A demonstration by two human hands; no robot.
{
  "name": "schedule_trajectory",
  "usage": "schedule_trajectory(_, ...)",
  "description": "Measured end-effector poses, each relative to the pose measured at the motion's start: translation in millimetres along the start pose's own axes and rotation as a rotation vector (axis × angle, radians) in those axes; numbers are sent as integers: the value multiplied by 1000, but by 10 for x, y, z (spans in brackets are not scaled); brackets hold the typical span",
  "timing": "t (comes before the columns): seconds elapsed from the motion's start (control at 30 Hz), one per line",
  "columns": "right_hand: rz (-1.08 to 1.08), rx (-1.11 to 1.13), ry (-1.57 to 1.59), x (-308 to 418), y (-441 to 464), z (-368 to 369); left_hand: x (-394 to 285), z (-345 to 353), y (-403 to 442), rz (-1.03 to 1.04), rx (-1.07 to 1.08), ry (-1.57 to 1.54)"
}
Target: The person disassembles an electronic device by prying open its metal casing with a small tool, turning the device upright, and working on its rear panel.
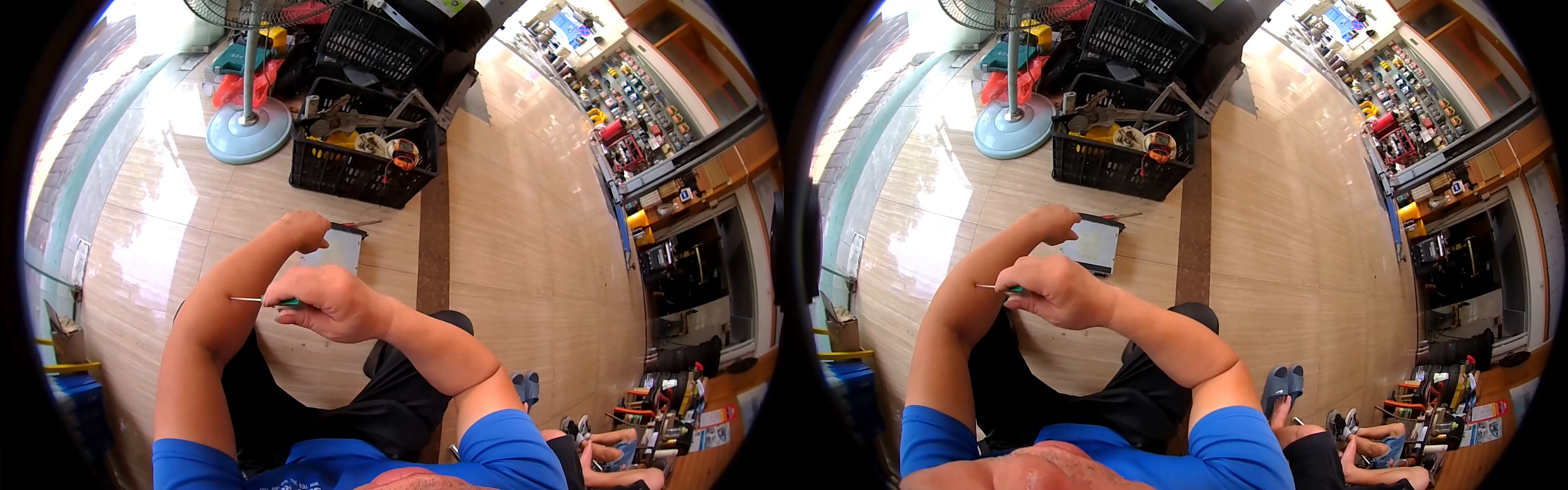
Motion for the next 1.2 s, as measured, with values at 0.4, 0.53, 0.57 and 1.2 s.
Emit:
schedule_trajectory(0.4, 91, -119, -282, -93, -24, -137, -30, -24, -60, 19, 20, -27)
schedule_trajectory(0.53, 44, -85, -172, -27, -19, -111, -33, -28, -35, 7, 23, -14)
schedule_trajectory(0.57, 35, -50, -74, 10, -9, -74, -26, -14, -18, 4, 23, -11)
schedule_trajectory(1.2, 71, -77, -143, -17, -21, -104, -19, -32, -32, 7, -10, -19)
Point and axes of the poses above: each hand's wrist, its own y-axis towards the middle knuckle, its own z-axis out of the palm, x = y × z, the point moved 7 cm from there along y, towards the middle knuckle, and after that the axes turned 1 degree about y, right-handed, at the moved point
